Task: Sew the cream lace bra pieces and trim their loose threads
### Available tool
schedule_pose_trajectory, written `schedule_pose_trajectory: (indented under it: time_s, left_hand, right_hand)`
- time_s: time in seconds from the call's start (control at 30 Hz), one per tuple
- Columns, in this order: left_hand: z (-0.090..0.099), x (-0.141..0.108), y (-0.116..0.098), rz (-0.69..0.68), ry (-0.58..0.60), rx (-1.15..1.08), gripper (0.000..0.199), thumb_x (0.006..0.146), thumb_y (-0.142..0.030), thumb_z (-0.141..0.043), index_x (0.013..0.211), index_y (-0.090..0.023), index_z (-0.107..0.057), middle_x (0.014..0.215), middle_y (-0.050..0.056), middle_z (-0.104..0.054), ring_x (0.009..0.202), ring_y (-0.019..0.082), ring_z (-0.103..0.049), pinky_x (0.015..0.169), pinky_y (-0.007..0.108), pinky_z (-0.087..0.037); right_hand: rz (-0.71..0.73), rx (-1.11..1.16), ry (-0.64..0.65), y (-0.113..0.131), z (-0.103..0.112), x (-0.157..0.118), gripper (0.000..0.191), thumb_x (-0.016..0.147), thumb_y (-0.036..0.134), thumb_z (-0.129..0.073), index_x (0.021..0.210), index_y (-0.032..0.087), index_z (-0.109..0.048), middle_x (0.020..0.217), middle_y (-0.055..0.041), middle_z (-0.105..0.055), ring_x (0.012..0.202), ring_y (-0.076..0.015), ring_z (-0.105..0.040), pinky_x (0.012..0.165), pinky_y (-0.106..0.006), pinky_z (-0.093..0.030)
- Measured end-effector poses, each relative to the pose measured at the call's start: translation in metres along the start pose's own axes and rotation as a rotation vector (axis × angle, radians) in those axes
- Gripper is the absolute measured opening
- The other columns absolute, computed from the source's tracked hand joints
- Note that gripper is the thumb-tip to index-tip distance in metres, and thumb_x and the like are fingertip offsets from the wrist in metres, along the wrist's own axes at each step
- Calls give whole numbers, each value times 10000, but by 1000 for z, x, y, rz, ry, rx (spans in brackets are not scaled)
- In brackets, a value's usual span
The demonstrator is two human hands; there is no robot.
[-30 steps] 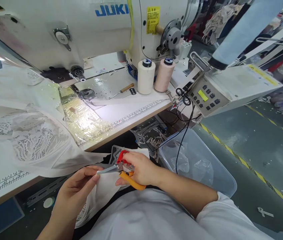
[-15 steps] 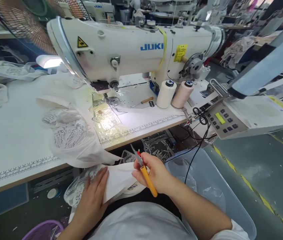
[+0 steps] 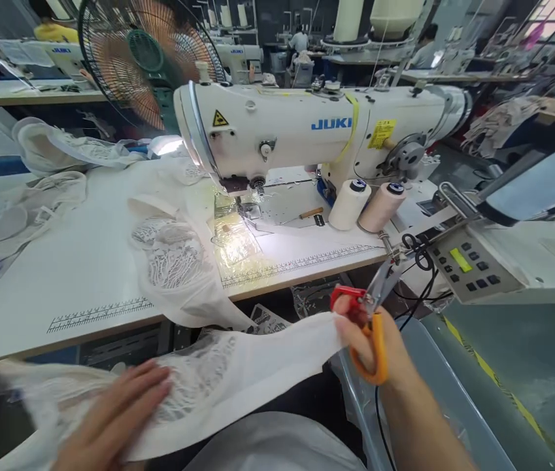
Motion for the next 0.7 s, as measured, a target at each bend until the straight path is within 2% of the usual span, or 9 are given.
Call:
schedule_pose_trajectory:
  time_s: [0.07, 0.13, 0.17, 0.23, 0.3, 0.4, 0.5, 0.57, 0.7]
  left_hand:
    - [-19, 14, -16, -173, 119, 42, 426, 759, -332, -587, 1176, -262, -545, 1105, 53, -665, 992, 232, -626, 839, 292, -526]
    - [-21, 32, -9, -218, 109, 79, 353, 782, -399, -570, 1098, -241, -587, 1006, 42, -703, 860, 182, -669, 737, 211, -538]
    - [-17, 42, 2, -185, 68, 102, 316, 815, -389, -528, 1087, -241, -589, 993, 38, -704, 843, 170, -670, 736, 206, -532]
    - [-7, 66, 28, -100, 5, 196, 341, 854, -356, -450, 1146, -217, -558, 1081, 78, -668, 931, 206, -643, 791, 276, -518]
    - [-2, 89, 51, -59, 16, 295, 420, 855, -393, -394, 1168, -158, -546, 1198, 150, -590, 1080, 296, -558, 884, 424, -462]
    - [-7, 109, 63, -75, 115, 329, 345, 813, -357, -438, 1022, -150, -618, 975, 149, -654, 907, 304, -597, 821, 476, -456]
    - [-21, 101, 41, -176, 89, 282, 241, 791, -163, -402, 838, -203, -635, 725, 56, -615, 729, 226, -567, 764, 424, -449]
    - [-32, 84, 17, -239, 46, 238, 260, 804, -136, -390, 867, -220, -627, 691, 31, -580, 698, 202, -538, 779, 424, -429]
    - [-46, 54, -25, -326, -99, 136, 254, 843, -136, -390, 921, -220, -617, 661, 0, -562, 716, 166, -545, 980, 481, -305]
  right_hand:
    - [-80, -222, -5, -5, 23, 0, 233, 758, 444, -579, 834, 233, -514, 820, -67, -580, 709, -210, -573, 601, -320, -490]
    - [-123, -371, -14, -5, 33, -1, 282, 742, 457, -593, 889, 222, -540, 902, -91, -608, 820, -248, -598, 664, -355, -515]
    - [-133, -409, -9, -4, 32, -2, 302, 737, 463, -594, 906, 216, -547, 929, -99, -617, 863, -264, -602, 688, -375, -522]
    - [-144, -424, 44, -2, 20, -4, 302, 748, 462, -580, 912, 209, -559, 941, -107, -630, 891, -274, -612, 713, -396, -528]
    - [-119, -383, 118, 0, -2, -5, 276, 775, 444, -559, 913, 206, -566, 946, -106, -639, 884, -262, -622, 738, -395, -527]
    - [-17, -288, 240, 6, -41, -3, 260, 789, 410, -555, 918, 185, -576, 987, -123, -644, 889, -260, -621, 759, -396, -514]
    - [134, -200, 366, 15, -77, 4, 303, 753, 411, -583, 932, 167, -569, 963, -126, -648, 900, -275, -606, 785, -418, -489]
    - [178, -125, 435, 19, -94, 8, 331, 749, 414, -583, 965, 167, -542, 962, -115, -630, 905, -259, -589, 784, -398, -480]
    - [58, 51, 533, 17, -115, 9, 304, 755, 426, -577, 891, 169, -486, 803, -31, -538, 660, -133, -507, 580, -249, -452]
Point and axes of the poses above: each hand's wrist, its own x-axis towards the middle knuckle, its own z-axis out of the back of the hand, y = z × x, the point moved 4 cm from there along x, towards the middle knuckle
